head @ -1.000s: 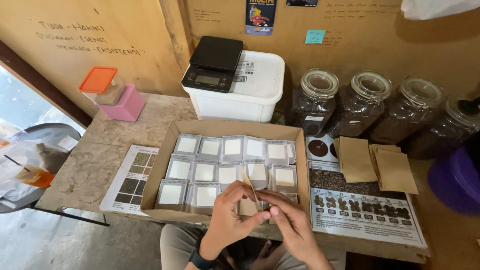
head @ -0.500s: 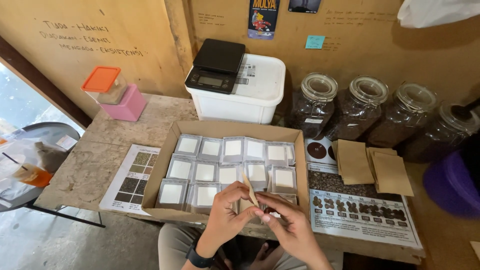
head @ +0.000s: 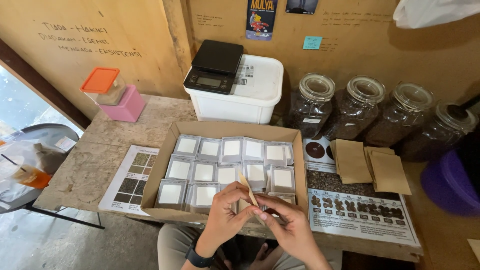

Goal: The person folds small paper filter bags and places them into a cardboard box containing square filter frames.

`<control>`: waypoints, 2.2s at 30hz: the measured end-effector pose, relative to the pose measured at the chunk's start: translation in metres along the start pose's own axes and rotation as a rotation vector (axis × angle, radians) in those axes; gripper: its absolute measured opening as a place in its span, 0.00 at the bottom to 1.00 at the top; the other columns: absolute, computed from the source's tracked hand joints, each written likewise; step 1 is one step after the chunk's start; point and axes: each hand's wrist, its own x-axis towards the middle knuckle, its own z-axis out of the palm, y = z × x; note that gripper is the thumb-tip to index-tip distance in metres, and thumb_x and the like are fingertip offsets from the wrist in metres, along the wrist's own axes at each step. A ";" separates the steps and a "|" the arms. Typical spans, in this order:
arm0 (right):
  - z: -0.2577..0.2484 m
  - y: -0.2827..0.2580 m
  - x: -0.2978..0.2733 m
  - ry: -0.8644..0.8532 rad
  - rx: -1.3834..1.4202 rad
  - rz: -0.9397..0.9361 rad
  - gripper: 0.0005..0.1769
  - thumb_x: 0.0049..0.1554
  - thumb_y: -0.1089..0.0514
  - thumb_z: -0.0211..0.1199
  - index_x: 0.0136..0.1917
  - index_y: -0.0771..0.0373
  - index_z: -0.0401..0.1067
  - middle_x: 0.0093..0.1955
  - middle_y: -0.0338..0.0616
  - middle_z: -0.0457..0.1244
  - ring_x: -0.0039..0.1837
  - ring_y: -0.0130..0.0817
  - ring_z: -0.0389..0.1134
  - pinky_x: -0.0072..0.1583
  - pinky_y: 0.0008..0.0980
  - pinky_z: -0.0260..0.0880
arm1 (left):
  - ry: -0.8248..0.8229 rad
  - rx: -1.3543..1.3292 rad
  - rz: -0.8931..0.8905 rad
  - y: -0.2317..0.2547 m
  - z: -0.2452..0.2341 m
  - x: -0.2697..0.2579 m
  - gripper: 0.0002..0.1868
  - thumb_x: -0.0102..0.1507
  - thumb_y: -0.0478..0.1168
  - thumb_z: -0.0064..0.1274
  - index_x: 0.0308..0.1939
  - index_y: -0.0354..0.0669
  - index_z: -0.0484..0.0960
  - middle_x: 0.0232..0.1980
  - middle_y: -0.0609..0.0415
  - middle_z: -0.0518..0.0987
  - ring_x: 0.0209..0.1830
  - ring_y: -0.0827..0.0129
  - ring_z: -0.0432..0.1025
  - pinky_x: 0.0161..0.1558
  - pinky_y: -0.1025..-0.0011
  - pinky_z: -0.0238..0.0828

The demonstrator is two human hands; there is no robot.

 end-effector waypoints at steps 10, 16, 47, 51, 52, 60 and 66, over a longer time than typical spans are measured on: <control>0.002 -0.003 0.000 0.007 0.097 0.000 0.19 0.58 0.62 0.66 0.62 0.63 0.78 0.63 0.50 0.72 0.66 0.41 0.75 0.67 0.36 0.75 | -0.007 -0.012 0.045 -0.001 0.000 -0.001 0.13 0.62 0.52 0.61 0.33 0.49 0.84 0.35 0.57 0.80 0.36 0.69 0.74 0.40 0.70 0.75; 0.004 0.006 -0.002 0.028 0.088 -0.005 0.18 0.58 0.60 0.66 0.61 0.63 0.78 0.62 0.49 0.73 0.63 0.39 0.76 0.65 0.35 0.77 | -0.027 -0.014 0.057 -0.004 -0.001 -0.004 0.03 0.63 0.44 0.62 0.36 0.53 0.86 0.39 0.60 0.78 0.39 0.70 0.73 0.45 0.70 0.73; 0.022 0.014 0.009 0.497 -0.815 -0.925 0.07 0.57 0.66 0.69 0.49 0.69 0.75 0.49 0.54 0.71 0.44 0.39 0.71 0.43 0.28 0.76 | 0.299 0.210 -0.017 0.012 0.033 -0.012 0.05 0.57 0.31 0.53 0.27 0.43 0.74 0.32 0.55 0.71 0.29 0.70 0.69 0.33 0.75 0.74; 0.025 -0.003 0.006 0.471 -0.854 -0.849 0.06 0.61 0.65 0.61 0.47 0.68 0.78 0.51 0.52 0.73 0.44 0.36 0.78 0.41 0.28 0.78 | 0.367 0.195 -0.033 0.017 0.035 -0.010 0.04 0.61 0.30 0.54 0.32 0.41 0.76 0.43 0.50 0.70 0.39 0.68 0.73 0.40 0.75 0.83; 0.027 0.003 0.003 0.470 -0.854 -0.851 0.06 0.61 0.65 0.61 0.47 0.68 0.78 0.51 0.52 0.73 0.44 0.36 0.78 0.41 0.28 0.78 | 0.369 0.194 -0.032 0.014 0.034 -0.011 0.04 0.61 0.30 0.54 0.32 0.41 0.76 0.43 0.50 0.70 0.39 0.68 0.73 0.40 0.75 0.83; 0.031 0.030 -0.008 0.499 -0.794 -0.910 0.11 0.57 0.73 0.66 0.54 0.67 0.77 0.54 0.55 0.72 0.33 0.24 0.74 0.32 0.19 0.73 | 0.444 0.209 -0.067 0.018 0.035 -0.013 0.03 0.61 0.33 0.50 0.32 0.40 0.78 0.33 0.54 0.80 0.67 0.62 0.64 0.35 0.73 0.83; 0.032 0.022 -0.012 0.439 -0.625 -0.885 0.16 0.55 0.74 0.67 0.57 0.72 0.74 0.55 0.60 0.71 0.50 0.41 0.80 0.44 0.23 0.86 | 0.453 0.236 -0.012 0.016 0.036 -0.013 0.05 0.60 0.33 0.52 0.28 0.42 0.75 0.39 0.48 0.78 0.65 0.61 0.69 0.37 0.72 0.86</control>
